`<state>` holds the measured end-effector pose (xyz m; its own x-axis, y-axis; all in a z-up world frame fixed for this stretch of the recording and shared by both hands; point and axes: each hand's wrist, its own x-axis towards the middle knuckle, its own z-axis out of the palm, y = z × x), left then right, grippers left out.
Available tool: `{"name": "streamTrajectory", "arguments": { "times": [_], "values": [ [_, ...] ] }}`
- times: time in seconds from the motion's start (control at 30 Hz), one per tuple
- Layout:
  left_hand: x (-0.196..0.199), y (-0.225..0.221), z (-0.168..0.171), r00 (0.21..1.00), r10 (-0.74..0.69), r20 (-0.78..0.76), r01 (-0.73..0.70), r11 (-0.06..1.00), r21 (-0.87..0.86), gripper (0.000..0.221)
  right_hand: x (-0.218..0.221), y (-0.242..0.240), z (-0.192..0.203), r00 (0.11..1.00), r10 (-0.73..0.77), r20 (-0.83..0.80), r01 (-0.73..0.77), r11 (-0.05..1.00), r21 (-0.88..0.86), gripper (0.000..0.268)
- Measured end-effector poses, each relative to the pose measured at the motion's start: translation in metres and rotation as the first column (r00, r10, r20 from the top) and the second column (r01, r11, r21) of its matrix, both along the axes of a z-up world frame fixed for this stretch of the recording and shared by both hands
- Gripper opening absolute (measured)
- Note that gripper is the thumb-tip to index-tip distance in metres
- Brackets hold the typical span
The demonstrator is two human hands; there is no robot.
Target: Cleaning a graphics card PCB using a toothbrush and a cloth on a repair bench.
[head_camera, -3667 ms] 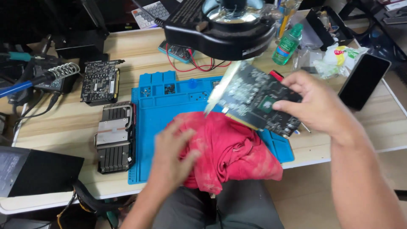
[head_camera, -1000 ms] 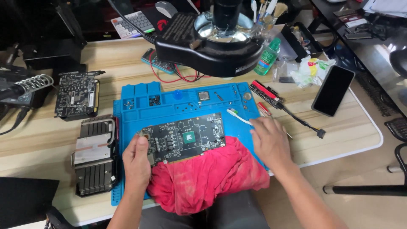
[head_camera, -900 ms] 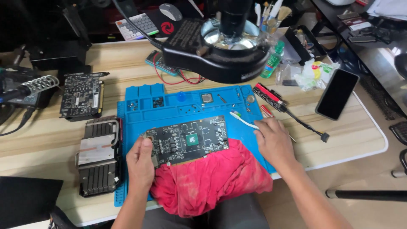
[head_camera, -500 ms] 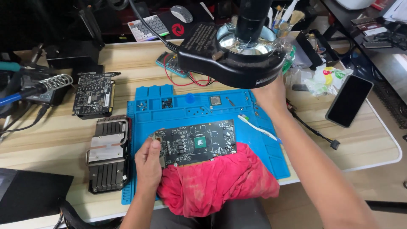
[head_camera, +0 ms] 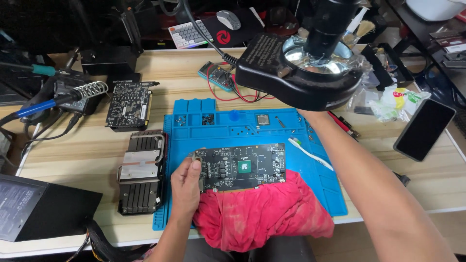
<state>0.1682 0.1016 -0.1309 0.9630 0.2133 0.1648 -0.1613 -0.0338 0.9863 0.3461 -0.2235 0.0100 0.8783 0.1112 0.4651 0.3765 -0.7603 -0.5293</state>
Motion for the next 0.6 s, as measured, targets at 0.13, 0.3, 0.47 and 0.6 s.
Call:
{"name": "streamTrajectory", "arguments": {
  "times": [0.13,0.3,0.47,0.6],
  "values": [
    [0.004,0.001,-0.004,0.998,0.008,0.067,-0.006,1.0,-0.027,0.043,0.006,-0.006,-0.016,1.0,0.029,0.001,-0.029,0.998,-0.047,0.041],
    [0.008,-0.001,-0.014,0.99,0.032,0.139,-0.031,0.999,-0.011,0.043,0.012,-0.05,-0.092,0.999,0.052,0.017,-0.05,0.994,-0.099,0.039],
    [0.008,-0.001,-0.005,0.988,0.021,0.151,-0.015,0.999,-0.039,0.042,0.008,-0.055,-0.117,0.996,0.091,0.027,-0.086,0.985,-0.15,0.036],
    [0.008,0.0,-0.011,0.988,0.023,0.151,-0.017,0.999,-0.046,0.04,0.004,-0.065,-0.129,0.995,0.095,0.026,-0.088,0.978,-0.192,0.034]
  ]
}}
